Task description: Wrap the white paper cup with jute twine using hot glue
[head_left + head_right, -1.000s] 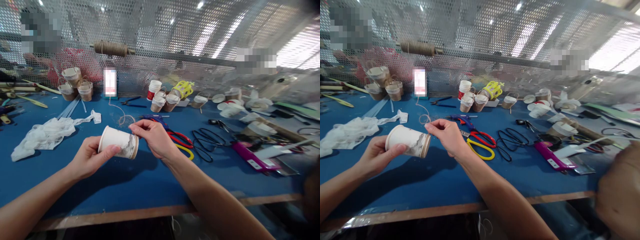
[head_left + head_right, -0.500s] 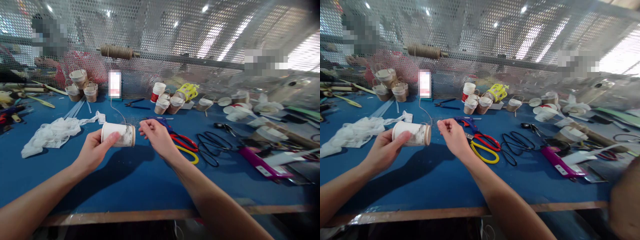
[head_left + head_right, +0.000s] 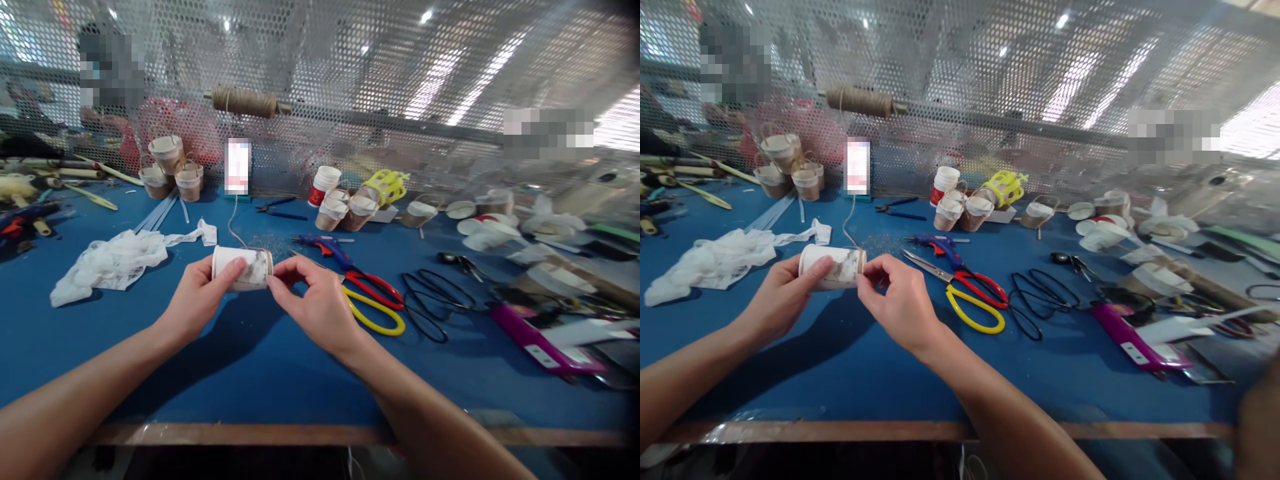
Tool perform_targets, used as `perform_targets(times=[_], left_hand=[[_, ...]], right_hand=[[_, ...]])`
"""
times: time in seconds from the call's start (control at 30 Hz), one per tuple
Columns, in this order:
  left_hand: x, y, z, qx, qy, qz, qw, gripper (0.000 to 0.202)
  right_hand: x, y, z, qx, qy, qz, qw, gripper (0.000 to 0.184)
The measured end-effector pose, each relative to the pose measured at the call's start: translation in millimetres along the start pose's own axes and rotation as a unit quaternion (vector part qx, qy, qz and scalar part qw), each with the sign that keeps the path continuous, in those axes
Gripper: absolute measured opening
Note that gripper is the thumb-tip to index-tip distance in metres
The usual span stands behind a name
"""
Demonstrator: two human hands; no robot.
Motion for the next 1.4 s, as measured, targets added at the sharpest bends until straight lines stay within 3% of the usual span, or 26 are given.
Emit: perform_targets(times=[0.8,1.4], left_hand=[[2.1,-3,4,0.028,0.085,0.013,0.996,0.023],[2.2,0,-8,-0.031,-0.015,0.001,0.999,0.024]], right_hand=[[-1,0,2,0.023,-0.013,0.004,1.0,0.007],[2,-1,3,-0.002,-0.034,-0.008,0.999,0.004]])
Point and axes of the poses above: each hand's wrist, its own y-axis towards the middle knuckle, its own x-axis out of the palm, z = x × y, the point moved 6 cm from there along y, towards the middle knuckle, and after that the axes turned 4 degrees about -x, right-handed, at the moved point
